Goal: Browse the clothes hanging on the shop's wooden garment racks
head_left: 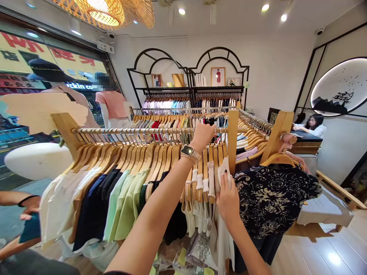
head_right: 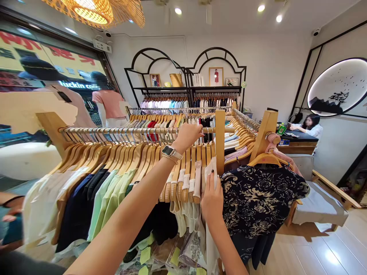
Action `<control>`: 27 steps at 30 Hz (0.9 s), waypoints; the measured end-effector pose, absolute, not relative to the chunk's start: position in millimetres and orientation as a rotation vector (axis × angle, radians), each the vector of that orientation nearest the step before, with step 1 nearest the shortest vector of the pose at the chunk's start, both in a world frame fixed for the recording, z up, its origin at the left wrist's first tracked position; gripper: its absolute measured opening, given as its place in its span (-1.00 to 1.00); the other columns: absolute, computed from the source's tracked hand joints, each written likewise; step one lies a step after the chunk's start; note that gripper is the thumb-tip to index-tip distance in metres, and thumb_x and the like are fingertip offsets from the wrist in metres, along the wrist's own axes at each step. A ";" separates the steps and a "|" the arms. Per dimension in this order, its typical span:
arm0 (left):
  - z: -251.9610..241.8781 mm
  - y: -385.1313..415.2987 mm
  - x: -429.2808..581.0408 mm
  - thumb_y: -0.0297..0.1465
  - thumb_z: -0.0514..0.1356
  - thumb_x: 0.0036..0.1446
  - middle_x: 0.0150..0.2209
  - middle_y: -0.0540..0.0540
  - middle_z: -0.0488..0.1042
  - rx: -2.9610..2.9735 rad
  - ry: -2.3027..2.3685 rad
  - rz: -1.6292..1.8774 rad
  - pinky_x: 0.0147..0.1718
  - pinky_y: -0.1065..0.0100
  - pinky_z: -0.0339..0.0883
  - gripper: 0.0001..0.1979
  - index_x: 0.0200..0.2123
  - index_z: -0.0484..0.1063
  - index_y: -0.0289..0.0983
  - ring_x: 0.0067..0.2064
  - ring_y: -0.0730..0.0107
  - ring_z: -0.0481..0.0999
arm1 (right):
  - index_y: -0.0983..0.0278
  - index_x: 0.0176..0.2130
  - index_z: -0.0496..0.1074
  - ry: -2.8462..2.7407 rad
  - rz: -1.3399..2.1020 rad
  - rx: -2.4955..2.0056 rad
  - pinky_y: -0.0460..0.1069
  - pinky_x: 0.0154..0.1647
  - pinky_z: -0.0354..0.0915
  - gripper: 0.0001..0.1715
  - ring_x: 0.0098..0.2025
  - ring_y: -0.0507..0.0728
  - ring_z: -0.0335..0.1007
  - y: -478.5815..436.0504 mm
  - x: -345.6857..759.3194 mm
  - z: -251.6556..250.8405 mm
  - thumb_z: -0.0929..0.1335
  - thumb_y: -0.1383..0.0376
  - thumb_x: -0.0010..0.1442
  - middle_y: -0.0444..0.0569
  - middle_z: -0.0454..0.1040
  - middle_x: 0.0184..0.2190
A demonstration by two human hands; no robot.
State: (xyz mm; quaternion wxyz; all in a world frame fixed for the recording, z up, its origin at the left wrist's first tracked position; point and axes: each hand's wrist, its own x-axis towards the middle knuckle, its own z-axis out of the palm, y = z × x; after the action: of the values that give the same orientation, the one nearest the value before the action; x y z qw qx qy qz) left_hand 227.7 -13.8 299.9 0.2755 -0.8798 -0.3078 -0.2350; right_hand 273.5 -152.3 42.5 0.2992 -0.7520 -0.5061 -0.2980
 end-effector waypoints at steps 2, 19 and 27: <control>300.2 -14.5 228.6 -0.24 0.23 0.32 -0.42 -0.19 0.59 -2.361 -0.834 -0.637 -0.28 0.22 0.20 -0.75 -0.11 0.53 -0.31 -0.33 0.10 0.58 | 0.46 0.37 0.20 -1.355 -0.776 -2.010 0.17 0.23 0.31 -0.23 0.35 0.37 0.12 -153.0 273.5 43.9 0.24 0.48 0.20 0.16 0.18 0.40; 286.9 1.6 222.0 -0.10 0.11 0.36 0.32 -0.24 0.36 -2.547 -0.645 -0.893 0.29 -0.13 -0.04 -0.45 0.33 0.26 -0.17 0.43 -0.03 0.11 | 0.45 0.37 0.21 -1.361 -0.732 -2.024 0.22 0.32 0.18 -0.25 0.40 0.39 0.07 -151.0 271.0 47.5 0.23 0.48 0.22 0.20 0.17 0.40; 288.0 -1.9 239.5 -0.27 0.18 0.33 0.04 -0.25 0.61 -2.625 -0.702 -0.931 0.24 -0.09 0.05 -0.66 0.12 0.46 -0.23 0.41 0.04 0.15 | 0.44 0.42 0.12 -1.371 -0.750 -2.027 0.30 0.31 0.18 -0.21 0.45 0.41 -0.02 -150.6 266.1 48.0 0.19 0.49 0.23 0.23 0.09 0.43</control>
State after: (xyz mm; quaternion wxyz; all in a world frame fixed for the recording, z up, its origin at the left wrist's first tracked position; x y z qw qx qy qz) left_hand 239.5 -1.9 288.0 0.1342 -0.9057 -0.2420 -0.3211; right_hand 266.1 -150.6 48.0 0.2867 -0.7587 -0.5131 -0.2808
